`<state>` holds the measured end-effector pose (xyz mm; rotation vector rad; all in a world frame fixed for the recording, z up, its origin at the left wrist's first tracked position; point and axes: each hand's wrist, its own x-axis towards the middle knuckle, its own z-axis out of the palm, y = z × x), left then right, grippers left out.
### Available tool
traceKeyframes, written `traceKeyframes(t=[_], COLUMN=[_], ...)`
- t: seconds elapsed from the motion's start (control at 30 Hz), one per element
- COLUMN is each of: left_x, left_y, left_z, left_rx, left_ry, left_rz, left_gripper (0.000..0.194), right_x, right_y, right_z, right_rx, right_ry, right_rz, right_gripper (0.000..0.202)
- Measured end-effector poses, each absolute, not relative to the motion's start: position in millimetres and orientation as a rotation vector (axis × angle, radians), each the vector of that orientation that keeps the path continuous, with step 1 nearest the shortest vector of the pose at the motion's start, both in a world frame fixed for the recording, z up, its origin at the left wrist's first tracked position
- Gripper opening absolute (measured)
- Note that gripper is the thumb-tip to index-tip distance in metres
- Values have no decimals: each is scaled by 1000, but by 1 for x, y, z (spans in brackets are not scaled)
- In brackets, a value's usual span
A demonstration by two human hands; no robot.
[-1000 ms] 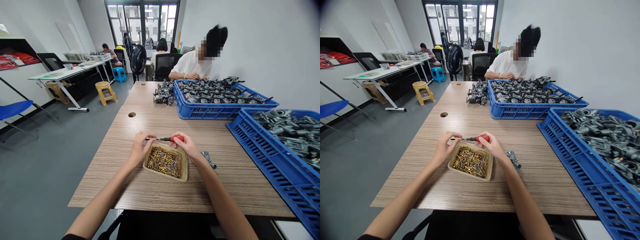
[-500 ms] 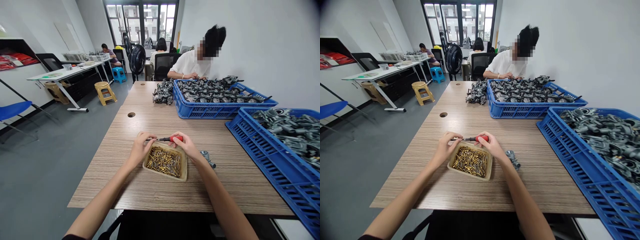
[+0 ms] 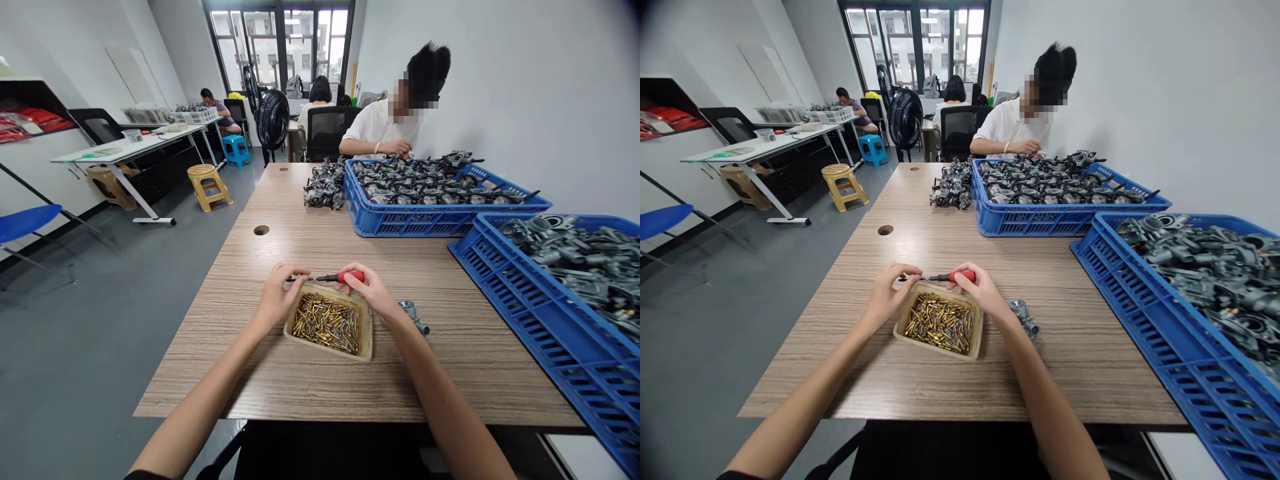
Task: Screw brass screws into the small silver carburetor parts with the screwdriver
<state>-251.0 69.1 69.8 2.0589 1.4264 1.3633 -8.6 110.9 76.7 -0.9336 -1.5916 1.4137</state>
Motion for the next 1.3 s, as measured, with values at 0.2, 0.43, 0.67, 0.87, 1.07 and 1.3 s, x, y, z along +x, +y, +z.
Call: traceKeyframes(t=[0.2,0.43,0.67,0.87,1.07,1.3], left_x=[-248,-251,-249,-248,-250,-252], left_y=[68,70,69,67,68,65], left_z=[69,67,69,71,70,73], left_rx=[2071,1995,2048,2126,2111,2045], left_ry=[1398,1456,1420,1389,1408,1500], left_rz=[1325,1425,1429,1365,1394,1531], left_gripper=[14,15,12,13,16,14], right_x=[-9,-9,-9,-9,-9,-8], right_y=[111,111,112,111,112,114], right_z=[77,76,76,77,75,72], right_rx=[-924,-923,-926,-929,-933,-927], right_ry=[-1616,-1600,-1569,-1568,-1554,-1462], right_rz=[1394,1417,1414,1428,1426,1461], right_gripper=[36,34,36,35,37,37])
